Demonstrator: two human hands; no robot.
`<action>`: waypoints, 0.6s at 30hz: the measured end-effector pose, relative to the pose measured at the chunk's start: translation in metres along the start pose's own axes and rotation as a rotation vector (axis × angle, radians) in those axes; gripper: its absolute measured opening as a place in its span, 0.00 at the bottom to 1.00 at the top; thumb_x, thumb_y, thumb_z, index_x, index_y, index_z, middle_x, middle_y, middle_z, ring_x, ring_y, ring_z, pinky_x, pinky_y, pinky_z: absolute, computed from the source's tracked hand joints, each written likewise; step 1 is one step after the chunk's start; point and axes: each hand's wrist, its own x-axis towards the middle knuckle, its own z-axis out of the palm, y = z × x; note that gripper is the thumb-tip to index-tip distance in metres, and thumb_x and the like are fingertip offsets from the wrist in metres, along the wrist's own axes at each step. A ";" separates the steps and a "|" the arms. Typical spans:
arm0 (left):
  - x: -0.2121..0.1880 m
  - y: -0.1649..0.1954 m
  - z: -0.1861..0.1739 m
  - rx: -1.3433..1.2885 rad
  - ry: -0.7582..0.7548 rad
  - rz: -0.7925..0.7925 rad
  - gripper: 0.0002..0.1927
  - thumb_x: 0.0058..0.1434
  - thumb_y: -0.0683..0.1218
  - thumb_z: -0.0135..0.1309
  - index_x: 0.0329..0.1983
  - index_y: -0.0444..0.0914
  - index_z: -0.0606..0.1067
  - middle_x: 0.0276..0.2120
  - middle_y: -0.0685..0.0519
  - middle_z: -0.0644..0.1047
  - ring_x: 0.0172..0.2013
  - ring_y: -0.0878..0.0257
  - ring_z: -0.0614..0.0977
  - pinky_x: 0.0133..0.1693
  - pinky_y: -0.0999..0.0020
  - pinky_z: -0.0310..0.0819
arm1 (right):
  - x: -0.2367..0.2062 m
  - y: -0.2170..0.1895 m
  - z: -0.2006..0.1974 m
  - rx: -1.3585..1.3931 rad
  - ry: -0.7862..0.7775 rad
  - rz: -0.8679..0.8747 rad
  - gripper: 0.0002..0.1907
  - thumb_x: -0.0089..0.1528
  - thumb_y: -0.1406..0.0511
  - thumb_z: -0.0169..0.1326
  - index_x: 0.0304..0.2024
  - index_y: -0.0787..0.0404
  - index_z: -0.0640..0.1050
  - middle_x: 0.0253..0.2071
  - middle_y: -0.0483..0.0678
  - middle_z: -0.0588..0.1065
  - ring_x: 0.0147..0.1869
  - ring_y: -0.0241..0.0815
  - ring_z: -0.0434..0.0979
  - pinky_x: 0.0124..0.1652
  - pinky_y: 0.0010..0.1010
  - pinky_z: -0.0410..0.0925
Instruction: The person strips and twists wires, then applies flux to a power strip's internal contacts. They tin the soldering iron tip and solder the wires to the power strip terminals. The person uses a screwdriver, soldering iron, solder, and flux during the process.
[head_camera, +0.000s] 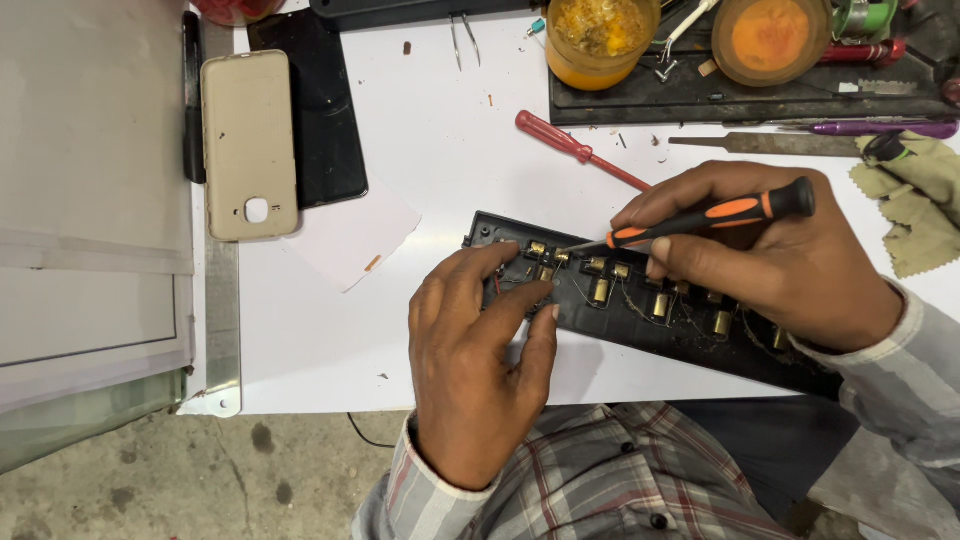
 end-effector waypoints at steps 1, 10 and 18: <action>0.000 0.000 0.000 -0.003 -0.001 0.001 0.10 0.58 0.42 0.63 0.43 0.38 0.82 0.55 0.45 0.76 0.60 0.48 0.74 0.60 0.51 0.63 | 0.000 0.000 0.000 0.000 -0.005 0.008 0.14 0.58 0.72 0.55 0.47 0.69 0.81 0.46 0.52 0.84 0.43 0.38 0.85 0.45 0.29 0.78; 0.000 0.000 0.000 -0.006 -0.002 0.002 0.10 0.58 0.42 0.63 0.43 0.37 0.82 0.55 0.45 0.76 0.60 0.48 0.74 0.61 0.52 0.63 | 0.000 -0.002 0.000 0.006 -0.010 -0.022 0.13 0.58 0.73 0.55 0.46 0.69 0.81 0.46 0.52 0.84 0.45 0.37 0.85 0.46 0.29 0.78; 0.000 0.000 -0.001 -0.005 -0.004 -0.007 0.10 0.57 0.42 0.63 0.43 0.38 0.82 0.55 0.46 0.76 0.60 0.48 0.74 0.60 0.52 0.63 | 0.000 -0.002 0.001 -0.002 0.003 0.007 0.14 0.59 0.72 0.55 0.47 0.69 0.81 0.45 0.52 0.84 0.42 0.37 0.85 0.44 0.29 0.78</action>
